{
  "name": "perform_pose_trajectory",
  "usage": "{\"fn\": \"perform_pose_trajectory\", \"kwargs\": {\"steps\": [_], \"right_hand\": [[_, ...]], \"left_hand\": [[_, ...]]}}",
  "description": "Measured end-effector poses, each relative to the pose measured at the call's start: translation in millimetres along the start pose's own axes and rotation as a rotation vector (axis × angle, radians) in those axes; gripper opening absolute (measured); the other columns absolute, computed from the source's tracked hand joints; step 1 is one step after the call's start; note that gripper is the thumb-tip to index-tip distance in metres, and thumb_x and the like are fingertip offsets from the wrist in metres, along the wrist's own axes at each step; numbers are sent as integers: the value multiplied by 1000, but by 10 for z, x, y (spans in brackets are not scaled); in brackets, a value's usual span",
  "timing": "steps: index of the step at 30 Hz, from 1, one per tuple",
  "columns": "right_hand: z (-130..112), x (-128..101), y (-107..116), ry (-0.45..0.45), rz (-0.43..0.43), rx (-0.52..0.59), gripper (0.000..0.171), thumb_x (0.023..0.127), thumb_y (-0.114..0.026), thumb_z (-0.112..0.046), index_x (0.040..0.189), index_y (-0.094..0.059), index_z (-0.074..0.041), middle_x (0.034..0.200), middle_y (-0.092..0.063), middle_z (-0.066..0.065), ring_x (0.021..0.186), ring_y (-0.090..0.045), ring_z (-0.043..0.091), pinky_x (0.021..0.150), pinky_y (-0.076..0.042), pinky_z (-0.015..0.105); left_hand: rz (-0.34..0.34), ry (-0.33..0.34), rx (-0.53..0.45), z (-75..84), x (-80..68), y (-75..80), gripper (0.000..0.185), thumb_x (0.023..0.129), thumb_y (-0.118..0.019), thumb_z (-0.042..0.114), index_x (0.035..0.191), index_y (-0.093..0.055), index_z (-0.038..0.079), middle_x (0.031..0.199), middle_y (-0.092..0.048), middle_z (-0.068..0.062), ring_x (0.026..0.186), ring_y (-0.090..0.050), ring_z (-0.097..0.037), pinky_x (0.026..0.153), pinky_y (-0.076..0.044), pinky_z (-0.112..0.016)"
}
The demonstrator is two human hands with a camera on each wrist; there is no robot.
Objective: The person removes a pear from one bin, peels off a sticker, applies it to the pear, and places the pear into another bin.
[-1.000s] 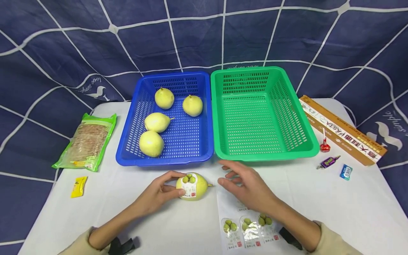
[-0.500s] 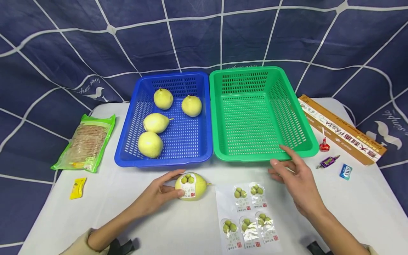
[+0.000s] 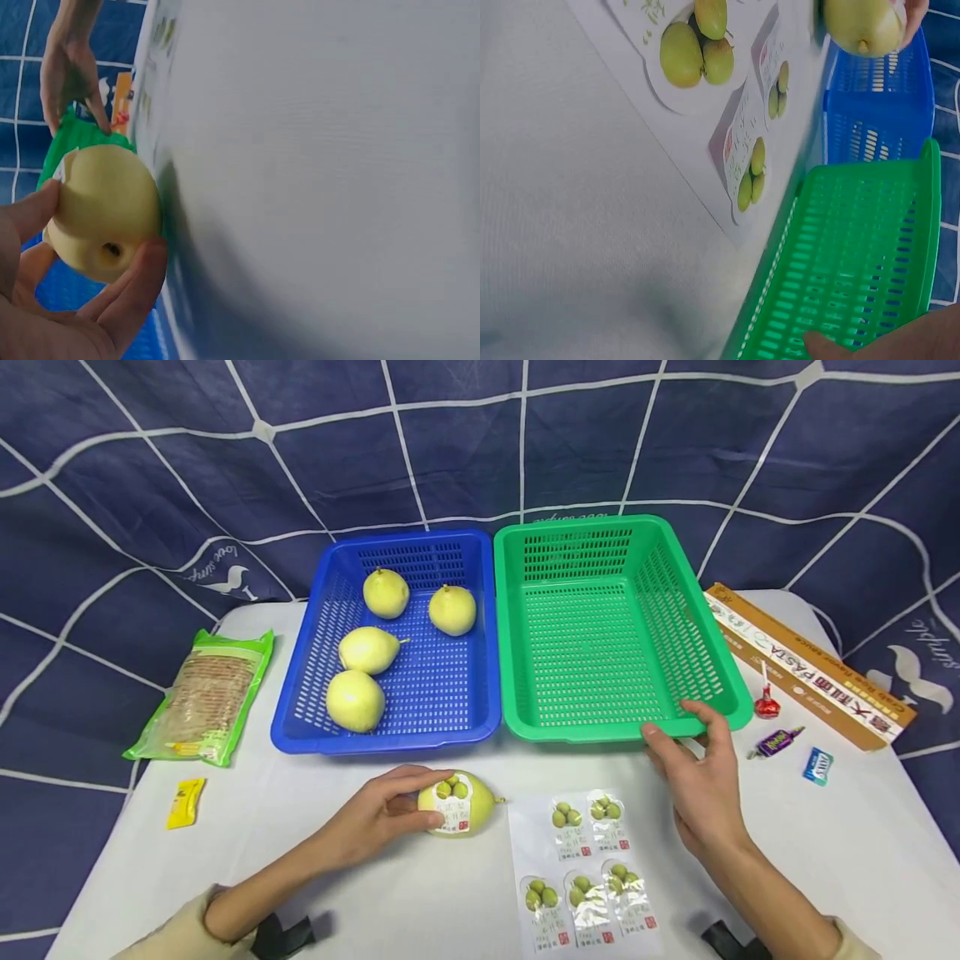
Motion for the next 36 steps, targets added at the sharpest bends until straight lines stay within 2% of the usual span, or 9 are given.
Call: {"fn": "perform_pose_trajectory", "kwargs": {"steps": [7,10,14,17,22,24,28,32,36], "right_hand": [[12,-11,-38,13,62,110,55,91,-66,6,135,-40,-16,121,-28,8,104,-55,13,84,-53,29],[15,-11,-51,35,61,107,57,92,-65,6,137,-38,-15,122,-29,9,107,-56,14,82,-54,30],[24,-4,-47,42,57,77,59,92,-65,4,139,-35,-16,123,-30,9,108,-57,14,82,-54,29],[41,-1,-37,37,67,83,58,93,-64,4,139,-35,-17,122,-29,8,107,-57,13,82,-54,28],[67,4,-5,29,104,77,58,94,-63,2,140,-33,-17,122,-27,6,107,-55,13,81,-54,27],[78,4,10,30,115,65,58,95,-63,1,141,-33,-17,122,-27,6,108,-54,13,80,-54,27],[107,-7,34,32,119,59,58,95,-62,1,141,-32,-17,122,-27,6,108,-55,13,80,-54,27],[135,-20,43,30,126,69,57,95,-61,1,141,-33,-17,122,-28,6,108,-55,13,80,-54,27],[144,-30,54,36,150,69,57,95,-61,3,142,-33,-16,124,-28,6,109,-53,15,79,-55,27]], "left_hand": [[-185,-34,-98,411,144,-69,52,90,-72,6,140,-55,7,123,-57,-13,94,-68,-16,79,-57,-32],[-246,-48,-54,698,279,-62,52,92,-70,10,141,-54,10,122,-57,-9,97,-67,-13,81,-57,-30],[-260,-46,52,1043,572,-43,54,94,-70,15,144,-51,12,125,-55,-8,95,-66,-10,79,-56,-27],[-226,-29,130,1211,882,-41,63,94,-70,20,150,-41,14,128,-55,-10,91,-67,-12,76,-56,-28],[-133,33,291,1335,1530,-72,80,91,-73,32,154,-28,13,131,-58,-11,109,-60,-19,89,-49,-29],[-96,75,309,1338,1804,-92,79,91,-73,33,154,-29,12,129,-59,-10,111,-57,-19,87,-48,-28],[-13,178,211,1296,2298,-120,66,91,-74,28,147,-42,14,113,-61,-9,84,-60,-15,69,-52,-26],[75,288,171,1258,2637,-81,53,90,-74,28,138,-54,18,105,-58,-3,63,-53,-12,59,-53,-25],[136,358,288,1228,2837,-39,52,91,-73,36,138,-55,24,111,-58,1,63,-52,-10,56,-52,-23]]}}
Point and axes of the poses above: each hand's wrist, its own x-axis towards the middle knuckle, its own y-axis out of the back of the hand, z = x × y, the point moved 4 cm from there along x, towards the middle knuckle
